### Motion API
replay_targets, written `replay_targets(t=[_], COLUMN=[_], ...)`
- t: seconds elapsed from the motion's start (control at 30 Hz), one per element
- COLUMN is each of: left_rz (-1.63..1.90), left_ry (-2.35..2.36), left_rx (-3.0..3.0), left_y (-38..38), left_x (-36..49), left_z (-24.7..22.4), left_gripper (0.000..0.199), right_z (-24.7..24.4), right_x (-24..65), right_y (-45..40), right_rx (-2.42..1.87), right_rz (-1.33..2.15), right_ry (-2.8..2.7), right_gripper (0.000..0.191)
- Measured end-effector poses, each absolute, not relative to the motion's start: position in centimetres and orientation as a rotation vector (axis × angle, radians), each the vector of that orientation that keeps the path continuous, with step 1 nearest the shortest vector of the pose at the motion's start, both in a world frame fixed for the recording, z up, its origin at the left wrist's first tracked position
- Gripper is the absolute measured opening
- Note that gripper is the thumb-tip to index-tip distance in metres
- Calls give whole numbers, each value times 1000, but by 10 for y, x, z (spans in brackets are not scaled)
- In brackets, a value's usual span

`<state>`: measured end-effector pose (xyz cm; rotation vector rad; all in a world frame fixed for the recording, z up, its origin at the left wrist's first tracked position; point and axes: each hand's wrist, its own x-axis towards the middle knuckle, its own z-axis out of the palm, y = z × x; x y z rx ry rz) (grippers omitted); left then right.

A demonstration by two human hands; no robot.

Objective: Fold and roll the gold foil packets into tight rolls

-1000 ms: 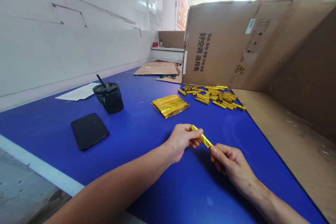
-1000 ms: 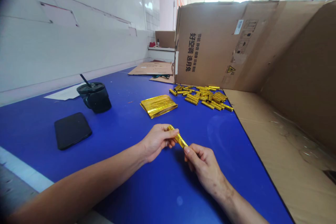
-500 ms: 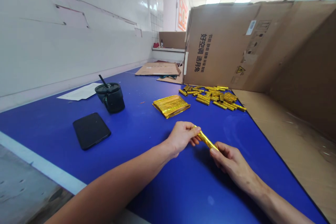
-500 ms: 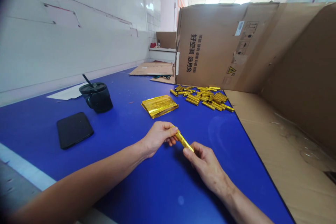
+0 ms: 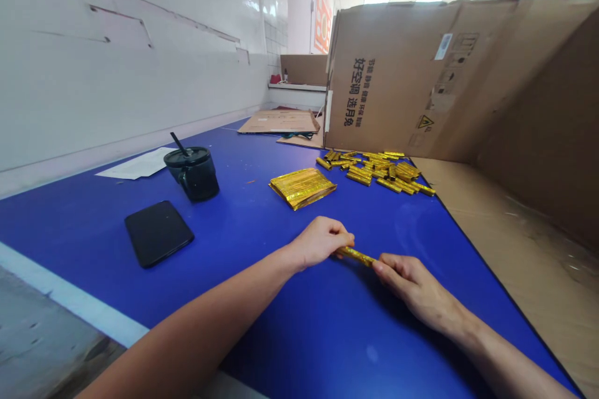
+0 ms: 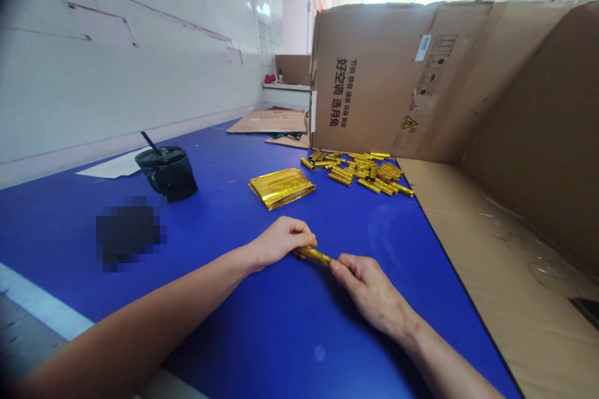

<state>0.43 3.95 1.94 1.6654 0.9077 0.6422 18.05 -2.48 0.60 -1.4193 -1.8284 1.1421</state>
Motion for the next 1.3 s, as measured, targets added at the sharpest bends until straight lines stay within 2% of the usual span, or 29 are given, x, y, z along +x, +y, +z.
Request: replay_targets(t=[0.1, 0.2, 0.37, 0.6, 1.2, 1.3], left_rz=[353, 143, 159, 170, 253, 261], left_ry=[811, 709, 597, 674, 708, 736], left_rx=[1954, 2090, 2129, 2177, 2018, 1996], left_y=[32, 24, 26, 31, 43, 45], left_x=[4, 5, 3, -1, -7, -7], left_z=[22, 24, 29, 35, 23, 22], left_gripper=[29, 27, 22, 20, 29, 29], right_z=[8, 11, 8, 5, 5, 11], right_x=[181, 181, 187, 191, 199, 200], right_y=[-27, -28, -23, -20, -14, -13], right_rx=[-1393, -1335, -1293, -1265, -1325, -1379], right_rz=[1071, 1082, 1387, 1460, 1342, 1184], right_ry=[-2026, -2102, -1891, -1776, -1855, -1838], right_gripper=[36, 34, 35, 37, 37, 38])
